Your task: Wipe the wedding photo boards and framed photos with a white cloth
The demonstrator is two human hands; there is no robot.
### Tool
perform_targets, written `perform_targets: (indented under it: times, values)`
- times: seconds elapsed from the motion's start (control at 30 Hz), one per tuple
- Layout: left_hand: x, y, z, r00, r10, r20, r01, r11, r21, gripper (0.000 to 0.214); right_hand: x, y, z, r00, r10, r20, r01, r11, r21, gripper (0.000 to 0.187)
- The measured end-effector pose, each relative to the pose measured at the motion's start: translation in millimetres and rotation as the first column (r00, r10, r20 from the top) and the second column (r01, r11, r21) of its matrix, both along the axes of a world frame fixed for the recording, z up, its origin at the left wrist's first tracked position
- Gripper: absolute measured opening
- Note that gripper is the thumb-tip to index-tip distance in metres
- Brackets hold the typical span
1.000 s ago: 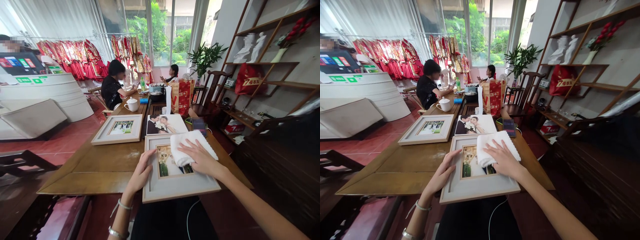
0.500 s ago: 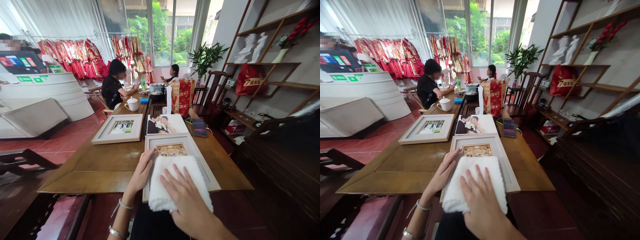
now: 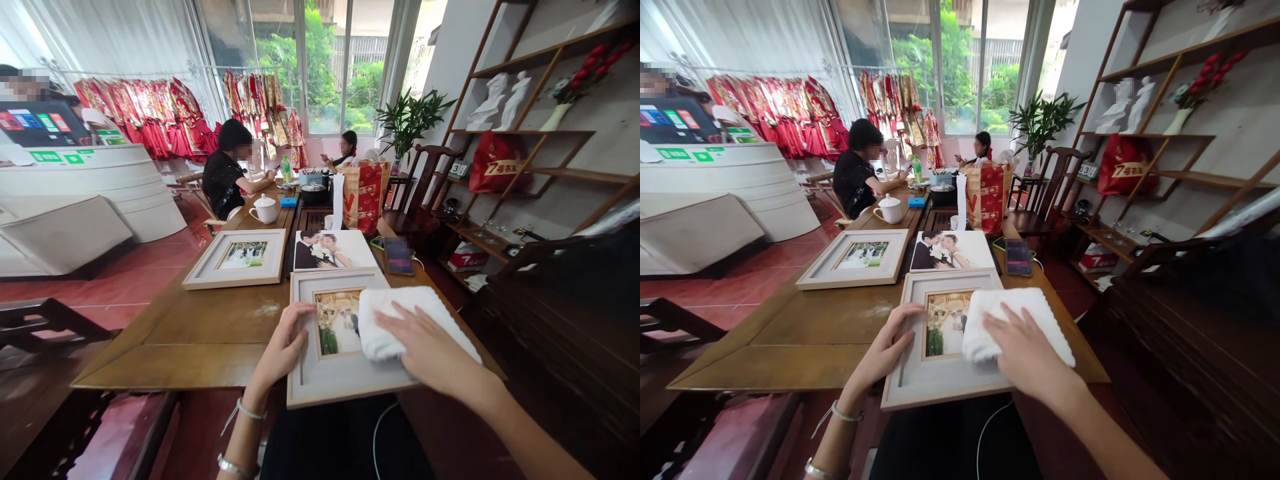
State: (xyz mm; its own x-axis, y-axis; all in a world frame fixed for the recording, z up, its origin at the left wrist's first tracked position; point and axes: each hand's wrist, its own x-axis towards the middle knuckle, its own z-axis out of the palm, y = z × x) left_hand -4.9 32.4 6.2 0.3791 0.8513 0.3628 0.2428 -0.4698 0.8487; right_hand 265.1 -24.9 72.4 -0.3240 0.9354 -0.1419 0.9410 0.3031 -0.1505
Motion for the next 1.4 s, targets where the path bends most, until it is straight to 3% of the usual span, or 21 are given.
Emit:
perform_targets:
  times: [0.1, 0.23, 0.4, 0.53, 0.6, 0.7, 0.8, 0.93, 1.03, 1.1, 1.27, 1.4]
  values:
    - [0, 0, 2.6, 1.000, -0.016, 0.016, 0.016, 1.000, 0.002, 0.030, 7, 45, -8.8, 0.999, 0.006, -0.039, -0.002, 0.993, 0.121, 0.076]
    - [1, 0, 4.3, 1.000, -0.019, 0.021, 0.019, 1.000, -0.010, 0.025, -16, 84, -8.6, 0.985, 0.110, -0.131, -0.080, 0.974, 0.213, 0.070]
    - [0, 2, -4.3, 1.000, 0.021, 0.017, -0.021, 1.000, -0.014, 0.027, -71, 97, -3.8, 0.916, 0.365, -0.166, -0.325, 0.919, 0.224, 0.065]
    - [0, 3, -13.2, 0.997, 0.081, 0.016, -0.079, 0.995, -0.062, 0.027, -97, 110, -3.3, 0.810, 0.556, -0.186, -0.512, 0.826, 0.237, 0.059]
    - [0, 3, -12.8, 0.998, 0.065, 0.021, -0.064, 0.996, -0.062, 0.024, -100, 116, -3.7, 0.792, 0.583, -0.178, -0.539, 0.807, 0.243, 0.058]
    - [0, 3, -6.2, 1.000, 0.022, 0.015, -0.021, 0.999, -0.038, 0.020, -92, 116, -4.7, 0.837, 0.527, -0.151, -0.486, 0.840, 0.242, 0.058]
    - [0, 1, 1.4, 1.000, 0.010, 0.013, -0.009, 0.999, -0.040, 0.019, -68, 109, -5.3, 0.898, 0.424, -0.113, -0.391, 0.890, 0.235, 0.062]
    - [0, -1, 5.6, 1.000, -0.013, 0.019, 0.014, 0.999, -0.047, 0.021, -14, 101, -4.1, 0.969, 0.239, -0.069, -0.219, 0.950, 0.221, 0.063]
    - [1, -1, 5.8, 1.000, -0.010, 0.011, 0.010, 0.999, -0.037, 0.023, 19, 94, -6.0, 0.992, 0.115, -0.050, -0.102, 0.971, 0.215, 0.066]
    - [2, -1, 5.8, 1.000, -0.005, 0.006, 0.005, 1.000, -0.030, 0.023, 26, 81, -10.8, 0.995, 0.080, -0.060, -0.066, 0.976, 0.209, 0.070]
    - [3, -1, 4.7, 1.000, 0.005, -0.009, -0.005, 1.000, -0.020, 0.023, 7, 7, -19.3, 0.975, 0.163, -0.153, -0.146, 0.983, 0.112, 0.084]
    - [4, 0, 4.6, 1.000, 0.010, 0.000, -0.010, 1.000, -0.016, 0.023, 5, -54, -3.7, 0.923, 0.251, -0.291, -0.276, 0.960, -0.049, 0.086]
